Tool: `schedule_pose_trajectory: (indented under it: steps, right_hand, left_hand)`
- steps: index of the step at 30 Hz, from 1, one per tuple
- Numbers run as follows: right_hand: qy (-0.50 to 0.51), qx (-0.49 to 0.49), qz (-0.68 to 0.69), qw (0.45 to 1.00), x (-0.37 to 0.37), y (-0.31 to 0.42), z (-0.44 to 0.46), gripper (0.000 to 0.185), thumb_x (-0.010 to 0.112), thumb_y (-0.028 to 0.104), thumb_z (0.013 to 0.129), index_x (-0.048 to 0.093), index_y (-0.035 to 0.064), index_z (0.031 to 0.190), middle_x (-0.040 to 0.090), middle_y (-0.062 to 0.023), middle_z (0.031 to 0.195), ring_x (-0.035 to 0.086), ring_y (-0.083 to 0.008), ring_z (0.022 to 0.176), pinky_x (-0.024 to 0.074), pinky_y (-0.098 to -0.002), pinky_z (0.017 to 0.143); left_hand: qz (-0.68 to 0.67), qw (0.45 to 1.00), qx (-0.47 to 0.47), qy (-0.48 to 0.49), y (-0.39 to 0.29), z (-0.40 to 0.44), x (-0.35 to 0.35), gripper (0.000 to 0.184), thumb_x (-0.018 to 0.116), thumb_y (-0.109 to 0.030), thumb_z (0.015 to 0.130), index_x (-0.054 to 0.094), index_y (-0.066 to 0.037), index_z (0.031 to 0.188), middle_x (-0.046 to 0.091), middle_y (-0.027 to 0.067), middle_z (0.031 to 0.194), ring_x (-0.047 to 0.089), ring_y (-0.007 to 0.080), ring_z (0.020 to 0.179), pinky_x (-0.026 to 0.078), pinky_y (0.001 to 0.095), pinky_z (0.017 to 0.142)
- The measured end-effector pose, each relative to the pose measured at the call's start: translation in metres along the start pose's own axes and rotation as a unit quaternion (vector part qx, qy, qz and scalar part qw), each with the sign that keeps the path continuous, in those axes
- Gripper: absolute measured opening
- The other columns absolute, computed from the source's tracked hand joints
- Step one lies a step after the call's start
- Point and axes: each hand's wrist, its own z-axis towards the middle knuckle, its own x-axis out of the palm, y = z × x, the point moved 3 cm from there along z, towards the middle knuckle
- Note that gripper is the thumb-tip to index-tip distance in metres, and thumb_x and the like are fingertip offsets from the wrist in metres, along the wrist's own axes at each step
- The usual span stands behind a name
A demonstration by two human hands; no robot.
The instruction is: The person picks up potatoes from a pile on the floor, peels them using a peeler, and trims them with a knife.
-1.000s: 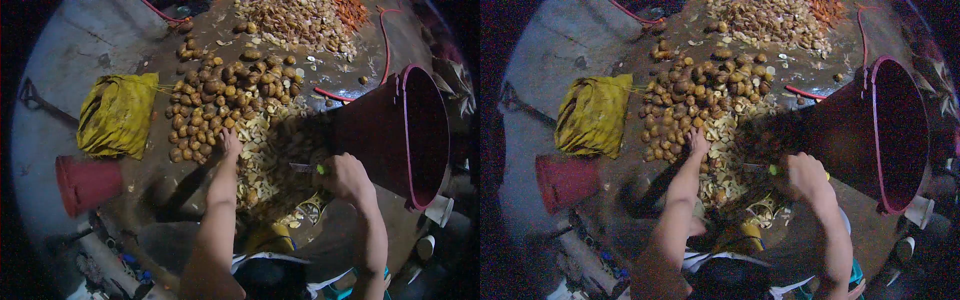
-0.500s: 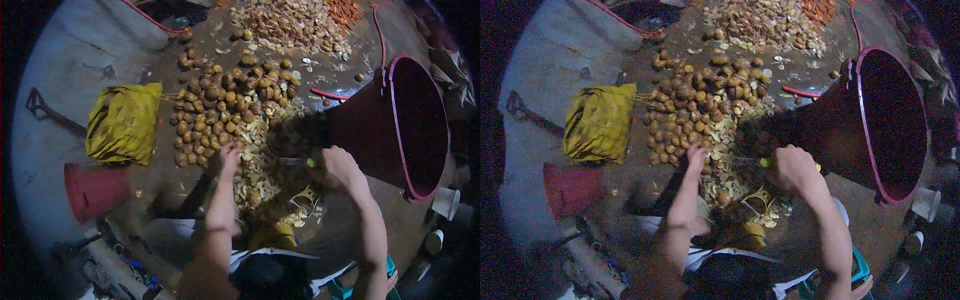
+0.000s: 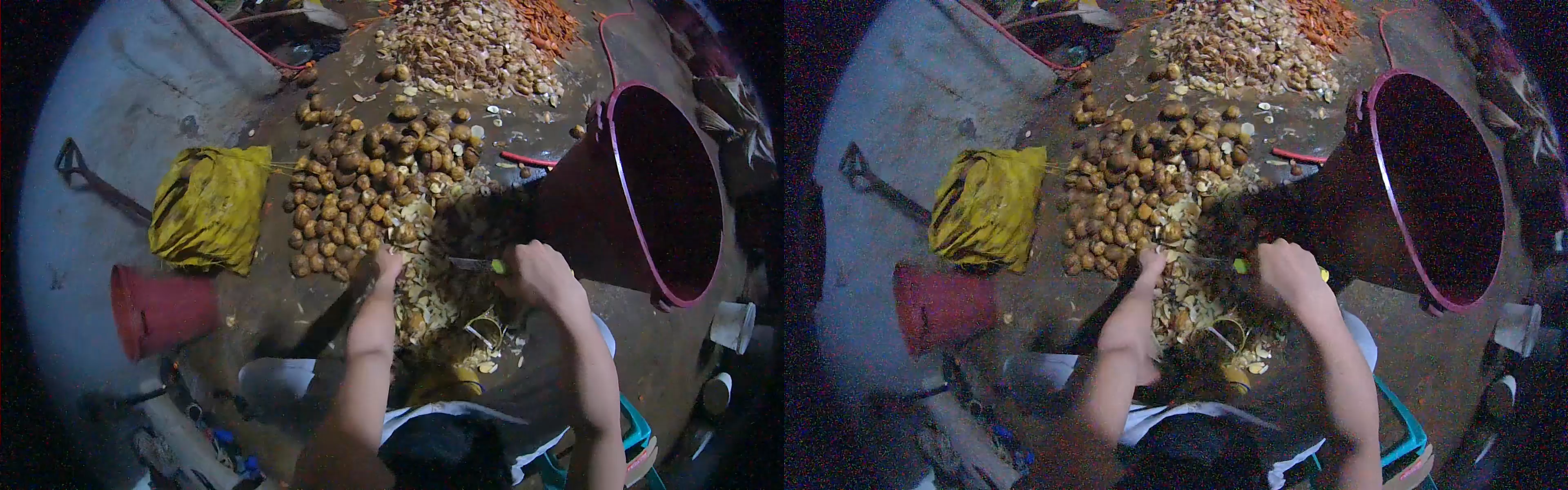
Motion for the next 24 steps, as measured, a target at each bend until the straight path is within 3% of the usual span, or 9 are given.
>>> schedule_pose_trajectory:
  steps: [2,4,5,7,10,12,15,20,24]
  right_hand:
    - [0.02,0.007,-0.011,1.0,-0.012,0.004,0.001,0.019,0.051,0.011,0.08,0.066,-0.0007,0.081,0.065,-0.0257,0.085,0.065,-0.0425,0.082,0.0541,-0.0496,0.071]
    - [0.025,0.007,-0.023,0.999,-0.012,-0.001,0.01,0.019,0.05,0.011,0.08,0.065,-0.0004,0.08,0.065,-0.0259,0.084,0.065,-0.0424,0.081,0.054,-0.0498,0.071]
    - [0.027,0.004,-0.032,0.999,-0.011,-0.002,0.014,0.019,0.049,0.01,0.081,0.065,-0.0002,0.078,0.065,-0.026,0.083,0.065,-0.0423,0.08,0.0538,-0.0499,0.07]
    - [0.036,0.011,-0.039,0.999,-0.015,-0.006,0.022,0.018,0.049,0.01,0.08,0.064,-0.0001,0.078,0.065,-0.0258,0.082,0.065,-0.0421,0.079,0.0538,-0.0498,0.07]
    - [0.048,0.017,-0.05,0.997,-0.02,-0.007,0.029,0.017,0.049,0.009,0.08,0.064,0.0004,0.077,0.064,-0.0254,0.081,0.065,-0.0415,0.077,0.0536,-0.0496,0.069]
    - [0.036,0.023,-0.053,0.998,-0.014,-0.011,0.031,0.016,0.049,0.008,0.079,0.063,0.001,0.075,0.064,-0.0245,0.078,0.065,-0.0404,0.078,0.0528,-0.0491,0.07]
    - [0.135,0.048,-0.038,0.989,-0.003,-0.018,0.041,0.016,0.049,0.008,0.079,0.062,0.0008,0.075,0.063,-0.0243,0.078,0.064,-0.0405,0.08,0.052,-0.0487,0.072]
    - [0.13,0.039,-0.042,0.99,0.002,-0.015,0.042,0.015,0.049,0.008,0.079,0.062,0.0006,0.076,0.062,-0.0248,0.081,0.063,-0.0411,0.081,0.0515,-0.0485,0.073]
    - [0.094,0.016,-0.061,0.994,-0.006,0.0,0.043,0.014,0.05,0.009,0.079,0.062,0.0012,0.077,0.063,-0.0242,0.081,0.063,-0.0405,0.08,0.0519,-0.0478,0.072]
  left_hand:
    - [-0.157,0.985,-0.073,-0.009,-0.028,0.005,-0.021,0.039,0.069,-0.003,0.072,0.056,-0.002,0.108,0.061,0.0193,0.099,0.058,0.0352,0.103,0.046,0.0412,0.088]
    - [0.11,0.975,0.127,-0.146,0.034,0.095,0.011,0.041,0.066,-0.002,0.071,0.056,-0.001,0.11,0.06,0.0187,0.103,0.057,0.0337,0.104,0.045,0.0414,0.09]
    - [0.001,0.999,0.035,-0.041,-0.047,0.049,-0.047,0.044,0.061,-0.004,0.072,0.054,-0.001,0.116,0.056,0.0231,0.116,0.051,0.0385,0.113,0.041,0.0453,0.097]
    - [0.093,0.985,0.028,-0.142,-0.037,0.083,-0.051,0.055,0.061,-0.007,0.073,0.049,-0.003,0.127,0.04,0.0242,0.139,0.039,0.041,0.128,0.035,0.0438,0.107]
    - [0.115,0.992,0.019,-0.055,-0.039,0.123,-0.065,0.057,0.062,-0.01,0.076,0.046,-0.004,0.13,0.039,0.0226,0.141,0.036,0.0385,0.132,0.034,0.0437,0.109]
    - [0.17,0.981,-0.097,0.004,-0.032,0.141,-0.061,0.058,0.062,-0.012,0.079,0.044,-0.007,0.134,0.039,0.0217,0.141,0.036,0.0366,0.133,0.034,0.0431,0.109]
    - [0.119,0.989,-0.091,0.011,-0.03,0.151,-0.057,0.059,0.063,-0.013,0.082,0.042,-0.009,0.137,0.04,0.0192,0.142,0.036,0.0344,0.134,0.037,0.0414,0.107]
    - [0.372,0.927,-0.034,0.04,0.059,0.224,-0.002,0.06,0.065,-0.015,0.08,0.043,-0.01,0.136,0.044,0.0153,0.137,0.047,0.0346,0.123,0.043,0.0397,0.102]
    - [0.373,0.923,-0.02,0.096,0.039,0.21,-0.025,0.06,0.067,-0.017,0.077,0.047,-0.013,0.134,0.039,0.0136,0.139,0.05,0.0354,0.119,0.045,0.0419,0.099]
